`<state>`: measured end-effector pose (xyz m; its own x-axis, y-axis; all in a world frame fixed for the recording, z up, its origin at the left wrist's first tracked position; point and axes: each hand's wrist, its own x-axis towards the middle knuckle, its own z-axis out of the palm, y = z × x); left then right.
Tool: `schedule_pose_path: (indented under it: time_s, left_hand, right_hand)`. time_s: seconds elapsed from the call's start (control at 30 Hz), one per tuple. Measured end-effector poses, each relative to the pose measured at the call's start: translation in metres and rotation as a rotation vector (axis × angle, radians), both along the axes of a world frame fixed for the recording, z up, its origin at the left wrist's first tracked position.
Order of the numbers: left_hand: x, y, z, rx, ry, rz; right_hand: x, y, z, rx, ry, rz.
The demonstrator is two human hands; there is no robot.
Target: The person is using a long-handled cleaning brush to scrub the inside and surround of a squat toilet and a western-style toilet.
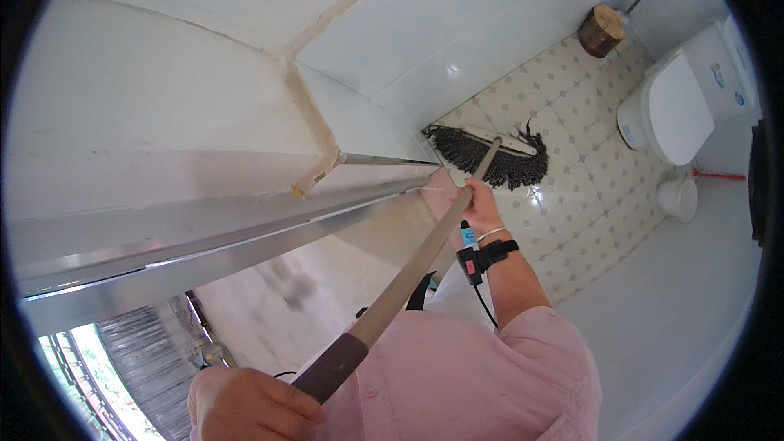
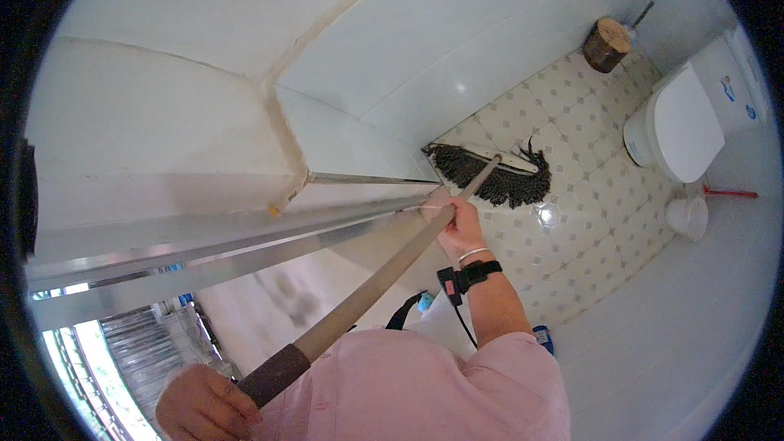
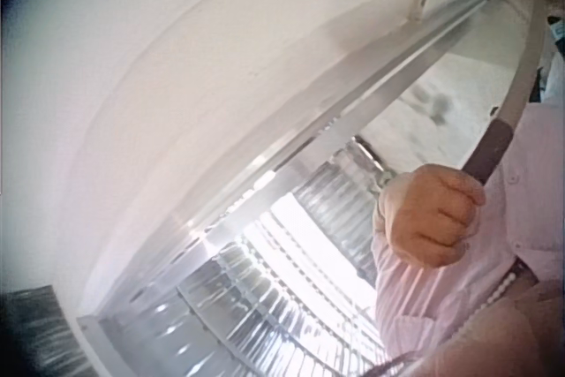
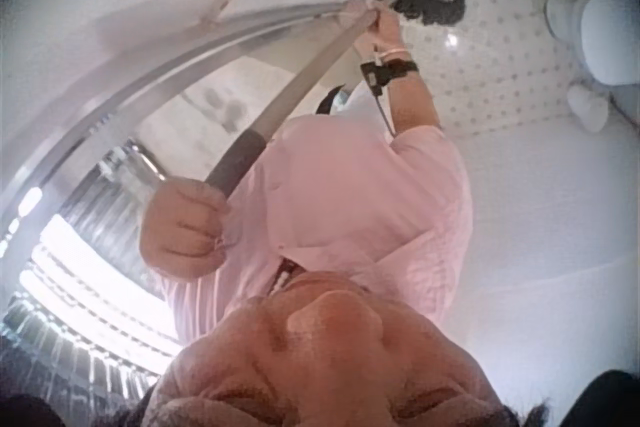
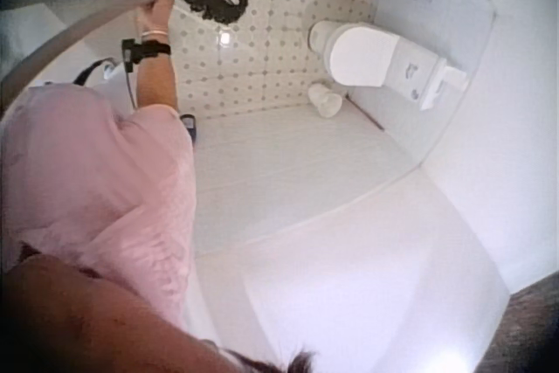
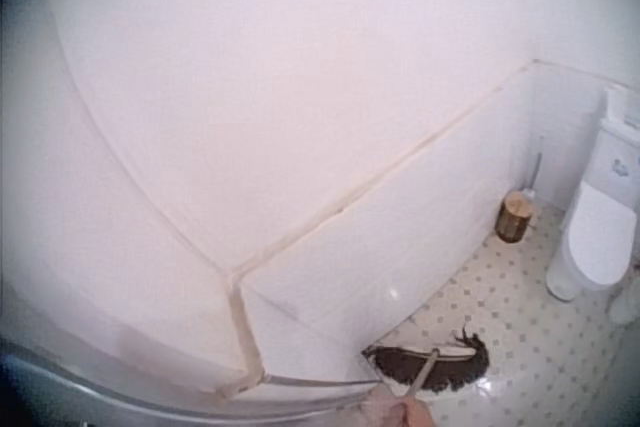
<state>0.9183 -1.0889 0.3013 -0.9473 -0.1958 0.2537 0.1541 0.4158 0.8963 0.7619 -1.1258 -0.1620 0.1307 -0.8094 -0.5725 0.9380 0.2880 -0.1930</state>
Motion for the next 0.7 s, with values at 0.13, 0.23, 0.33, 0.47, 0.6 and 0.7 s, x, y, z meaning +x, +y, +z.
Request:
schedule_pose_path:
  time_s: [0.13,0.23,0.33,0.47,0.6,0.7]
  left_hand:
    - [0.013,0.000,-0.001,0.003,0.134,0.024]
    - [0.009,-0.024,0.008,0.001,0.321,-0.059]
    - [0.003,-0.022,0.024,0.020,0.389,-0.056]
    - [0.036,-0.021,0.010,-0.042,0.179,-0.104]
    - [0.015,-0.038,-0.015,0.109,0.140,0.067]
    - [0.016,-0.052,-0.024,0.135,0.140,-0.075]
  right_hand:
    - [-0.026,-0.007,0.032,0.139,0.010,-0.137]
    - [-0.033,-0.009,0.056,0.107,0.047,-0.187]
    - [-0.030,-0.005,0.096,0.083,0.057,-0.193]
    - [-0.012,-0.014,0.080,0.103,0.007,-0.142]
    - [0.000,-0.034,0.029,0.241,0.034,-0.129]
    - [-0.007,-0.040,0.012,0.241,0.145,-0.123]
